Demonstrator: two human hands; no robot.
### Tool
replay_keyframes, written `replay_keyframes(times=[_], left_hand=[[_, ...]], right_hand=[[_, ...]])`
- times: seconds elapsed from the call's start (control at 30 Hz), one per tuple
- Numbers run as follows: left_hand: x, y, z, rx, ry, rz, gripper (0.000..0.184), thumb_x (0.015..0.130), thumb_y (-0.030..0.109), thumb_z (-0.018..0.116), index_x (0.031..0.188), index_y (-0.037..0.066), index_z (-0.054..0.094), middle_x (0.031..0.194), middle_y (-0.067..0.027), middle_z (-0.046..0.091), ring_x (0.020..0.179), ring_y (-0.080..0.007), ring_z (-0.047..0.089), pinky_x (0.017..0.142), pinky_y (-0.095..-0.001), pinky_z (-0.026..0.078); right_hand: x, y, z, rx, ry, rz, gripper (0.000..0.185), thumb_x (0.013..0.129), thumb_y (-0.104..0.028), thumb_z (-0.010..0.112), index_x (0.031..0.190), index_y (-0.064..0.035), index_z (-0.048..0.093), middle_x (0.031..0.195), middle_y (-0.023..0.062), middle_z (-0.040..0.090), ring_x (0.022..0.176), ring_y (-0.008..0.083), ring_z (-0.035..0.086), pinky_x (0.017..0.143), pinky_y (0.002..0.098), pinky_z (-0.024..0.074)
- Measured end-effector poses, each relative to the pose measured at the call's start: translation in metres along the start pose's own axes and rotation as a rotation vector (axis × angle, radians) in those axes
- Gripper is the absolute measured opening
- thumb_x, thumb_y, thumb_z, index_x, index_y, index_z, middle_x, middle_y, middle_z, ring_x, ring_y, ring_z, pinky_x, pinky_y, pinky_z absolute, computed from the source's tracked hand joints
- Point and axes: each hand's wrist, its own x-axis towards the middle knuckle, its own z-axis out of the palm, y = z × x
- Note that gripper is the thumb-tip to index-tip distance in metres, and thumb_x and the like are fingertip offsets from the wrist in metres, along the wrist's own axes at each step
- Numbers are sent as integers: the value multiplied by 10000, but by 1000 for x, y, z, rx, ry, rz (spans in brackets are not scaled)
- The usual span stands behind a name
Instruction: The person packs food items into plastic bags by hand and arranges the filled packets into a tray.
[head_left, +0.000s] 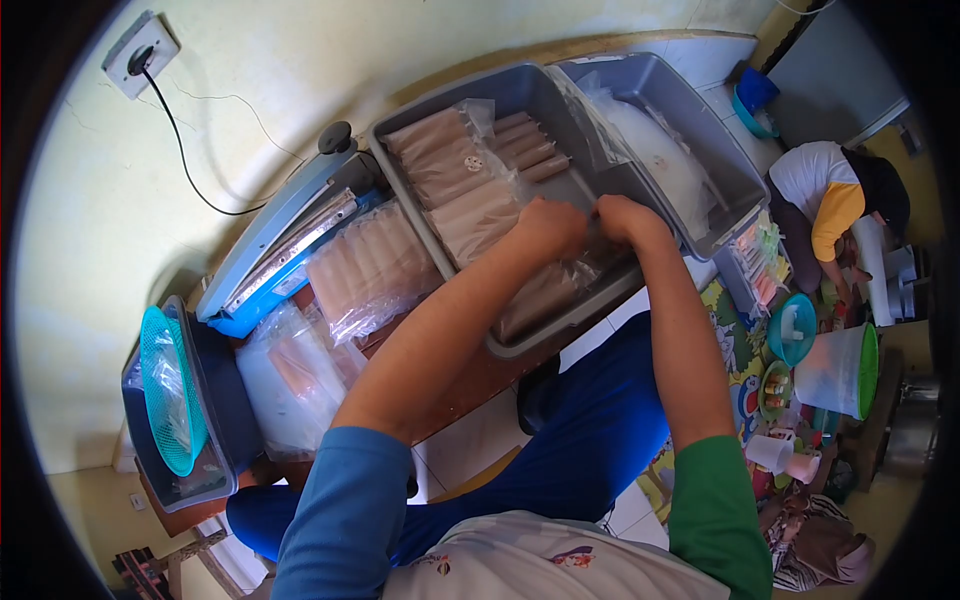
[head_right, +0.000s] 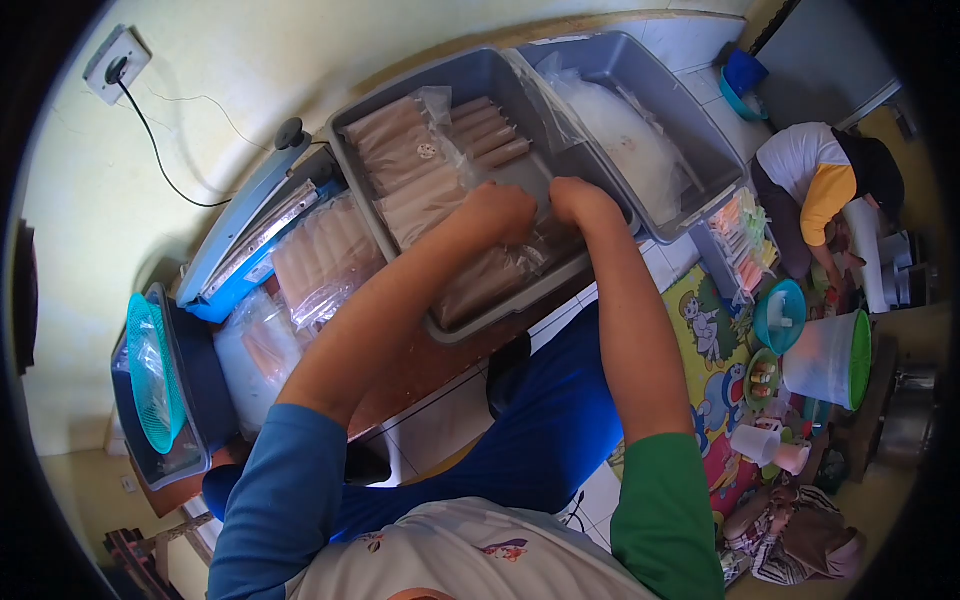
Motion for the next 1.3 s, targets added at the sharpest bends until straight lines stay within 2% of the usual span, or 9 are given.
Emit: replay_keyframes(times=[0.37, 0.5, 0.6, 0.67, 0.8, 0.9, 1.07, 1.17, 1.3], left_hand=[[-2, 2, 1, -22, 11, -33, 255, 815, 220, 612, 987, 90, 748, 1056, -127, 717, 1005, -277, 686, 935, -421, 458], [1, -3, 6, -58, 73, -12, 280, 802, 283, 632, 961, 73, 724, 991, -147, 719, 985, -315, 680, 854, -433, 515], [3, -6, 6, -161, 143, -37, 321, 832, 298, 614, 1046, 70, 687, 1023, -176, 705, 995, -339, 669, 854, -445, 517], [3, -7, 4, -387, 259, -109, 371, 861, 326, 615, 1128, 69, 638, 1050, -200, 690, 992, -369, 655, 855, -460, 509], [5, -17, 3, -608, 438, -9, 384, 865, 295, 649, 1129, 19, 605, 1032, -192, 694, 979, -362, 664, 870, -442, 509], [1, -23, 1, -906, 506, 47, 416, 821, 259, 737, 1114, -4, 601, 1008, -181, 696, 941, -317, 676, 828, -400, 518], [-49, -24, -18, -1112, 482, 81, 391, 840, 154, 759, 1143, -26, 588, 1022, -107, 667, 949, -181, 651, 814, -305, 507], [-80, -29, -17, -1154, 514, 129, 380, 830, 107, 764, 1142, -22, 589, 1040, -106, 662, 961, -172, 655, 812, -294, 524], [-124, -35, -9, -1193, 584, 97, 403, 806, 48, 770, 1155, -21, 579, 1059, -100, 656, 953, -170, 657, 826, -297, 542]], right_hand=[[-11, -4, -5, -94, 205, -90, 201, 788, -47, 638, 964, 12, 716, 995, 244, 691, 978, 361, 681, 844, 419, 535], [-26, -13, -21, 99, 178, -35, 279, 773, -75, 601, 1017, 6, 710, 1029, 256, 677, 1014, 383, 657, 884, 441, 524], [-34, -14, -23, 182, 331, -116, 277, 768, -134, 627, 1001, -12, 715, 948, 258, 686, 961, 399, 663, 864, 447, 523], [-37, -13, -20, 252, 621, -241, 270, 752, -194, 660, 940, -5, 707, 879, 250, 687, 895, 412, 665, 820, 456, 525], [-52, -22, -27, 378, 749, -221, 296, 741, -243, 690, 892, 12, 680, 841, 235, 688, 816, 403, 669, 755, 456, 524], [-59, -27, -25, 594, 876, -295, 281, 765, -242, 686, 865, 18, 648, 788, 210, 681, 722, 364, 671, 686, 422, 521], [-73, -45, -17, 869, 1032, -493, 177, 845, -156, 714, 841, -1, 630, 660, 50, 623, 603, 93, 569, 567, 266, 462], [-91, -67, -11, 1085, 986, -613, 159, 857, -129, 737, 841, -11, 630, 672, -14, 590, 627, 26, 515, 550, 217, 428], [-102, -90, 4, 1101, 930, -726, 153, 866, -122, 735, 869, -12, 629, 719, -22, 593, 640, 19, 515, 551, 202, 421]])
